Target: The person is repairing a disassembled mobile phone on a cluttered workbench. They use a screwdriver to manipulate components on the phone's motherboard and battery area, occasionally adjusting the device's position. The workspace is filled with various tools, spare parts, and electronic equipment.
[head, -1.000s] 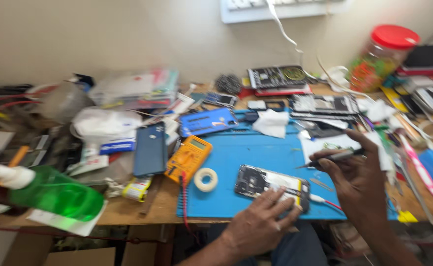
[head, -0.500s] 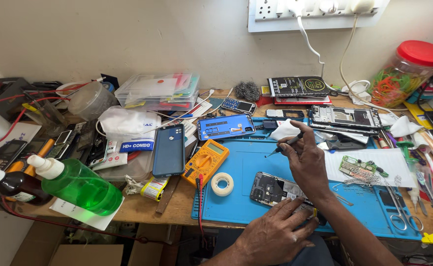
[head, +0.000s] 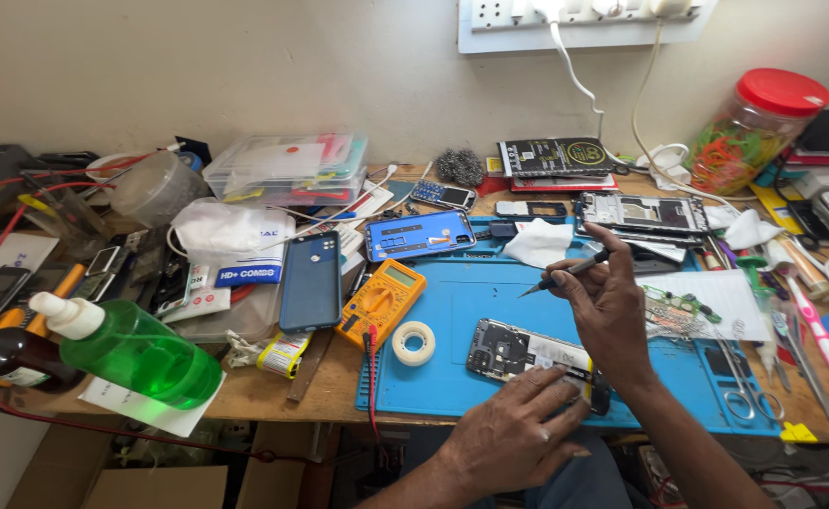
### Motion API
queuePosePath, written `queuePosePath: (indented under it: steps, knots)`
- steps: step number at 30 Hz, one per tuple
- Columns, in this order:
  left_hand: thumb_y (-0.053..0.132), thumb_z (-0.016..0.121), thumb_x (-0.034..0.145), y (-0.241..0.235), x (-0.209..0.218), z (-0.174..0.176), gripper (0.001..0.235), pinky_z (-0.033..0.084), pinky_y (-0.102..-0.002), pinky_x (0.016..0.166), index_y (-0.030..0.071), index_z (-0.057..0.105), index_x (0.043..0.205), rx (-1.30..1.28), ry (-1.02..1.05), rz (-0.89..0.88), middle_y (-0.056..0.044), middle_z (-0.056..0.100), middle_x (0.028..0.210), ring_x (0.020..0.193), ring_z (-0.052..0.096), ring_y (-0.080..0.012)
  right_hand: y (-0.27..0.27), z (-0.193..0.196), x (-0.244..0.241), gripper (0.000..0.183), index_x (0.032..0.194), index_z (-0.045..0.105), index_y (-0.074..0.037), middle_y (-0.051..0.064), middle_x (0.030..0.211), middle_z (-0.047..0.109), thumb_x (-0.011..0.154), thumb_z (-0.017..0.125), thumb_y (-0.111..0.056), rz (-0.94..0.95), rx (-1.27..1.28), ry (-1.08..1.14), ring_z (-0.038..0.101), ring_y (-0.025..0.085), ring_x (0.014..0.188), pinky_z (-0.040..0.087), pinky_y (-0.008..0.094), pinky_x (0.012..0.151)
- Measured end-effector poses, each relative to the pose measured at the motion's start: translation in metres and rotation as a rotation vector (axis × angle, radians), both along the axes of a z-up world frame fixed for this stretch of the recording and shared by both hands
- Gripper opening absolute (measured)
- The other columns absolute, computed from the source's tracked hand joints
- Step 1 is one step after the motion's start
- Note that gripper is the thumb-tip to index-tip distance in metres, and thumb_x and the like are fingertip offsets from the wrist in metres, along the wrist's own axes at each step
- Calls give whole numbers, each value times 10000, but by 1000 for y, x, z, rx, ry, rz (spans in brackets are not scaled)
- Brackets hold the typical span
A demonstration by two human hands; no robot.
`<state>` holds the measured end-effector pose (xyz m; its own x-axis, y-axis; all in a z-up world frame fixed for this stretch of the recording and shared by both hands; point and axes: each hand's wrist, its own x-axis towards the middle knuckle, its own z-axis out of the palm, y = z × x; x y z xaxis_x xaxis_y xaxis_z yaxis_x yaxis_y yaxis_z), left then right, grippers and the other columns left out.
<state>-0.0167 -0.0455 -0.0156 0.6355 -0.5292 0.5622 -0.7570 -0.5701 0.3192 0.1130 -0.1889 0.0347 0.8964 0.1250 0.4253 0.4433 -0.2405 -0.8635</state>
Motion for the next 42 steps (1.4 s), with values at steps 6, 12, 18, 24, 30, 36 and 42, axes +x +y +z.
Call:
queuePosePath:
  steps: [6, 12, 18, 24, 30, 36, 42]
  knots:
    - [349, 724, 984, -4, -2, 2, 463, 465, -440, 1221, 1, 682, 1286, 8, -29, 11, -153, 655, 1329, 1433, 553, -326, 19, 2, 14, 564, 1479, 384, -73, 131, 1028, 771, 973, 624, -9, 25, -66, -58, 766, 194, 998, 639, 316, 853]
    - [362, 726, 977, -3, -1, -1, 458, 473, -442, 1219, 5, 687, 1261, -9, -36, 12, -164, 663, 1254, 1417, 562, -335, 30, -7, 19, 564, 1467, 406, -117, 134, 1007, 776, 962, 645, -39, -6, -183, -37, 776, 218, 993, 644, 346, 840]
    - [375, 721, 986, -3, -2, -1, 470, 468, -447, 1223, 1, 687, 1269, -7, -32, 16, -168, 664, 1255, 1416, 566, -337, 23, -8, 17, 572, 1476, 392, -98, 132, 1050, 770, 965, 638, -26, 12, -88, -32, 763, 204, 1024, 645, 329, 859]
    - [277, 747, 932, -2, -4, 9, 445, 455, -471, 1167, -39, 677, 1238, -88, 1, 14, -209, 656, 1270, 1334, 575, -380, -5, 6, -2, 613, 1512, 331, -77, 159, 1052, 748, 981, 628, 1, 33, 152, 57, 749, 217, 1005, 649, 352, 859]
    - [30, 658, 909, -4, 2, 2, 289, 474, -454, 1158, -23, 688, 1191, -179, 43, 105, -165, 669, 1212, 1280, 611, -344, -66, -9, -67, 654, 1553, 227, -69, 210, 1099, 707, 1018, 590, 30, -71, 279, 45, 750, 267, 1013, 666, 393, 887]
    - [35, 678, 855, -5, 3, 9, 322, 475, -446, 1136, -31, 695, 1169, -97, 14, 63, -161, 682, 1207, 1246, 622, -317, -78, -53, -126, 626, 1542, 225, -72, 233, 1122, 699, 1030, 562, 55, -301, 303, 39, 723, 291, 1016, 644, 411, 920]
    - [45, 683, 869, -5, 4, 5, 322, 481, -427, 1130, -24, 698, 1183, -79, 33, 67, -159, 688, 1220, 1250, 634, -304, -78, -84, -136, 578, 1529, 214, -96, 222, 1168, 694, 1081, 559, 25, -288, 605, 17, 728, 277, 1066, 650, 411, 941]
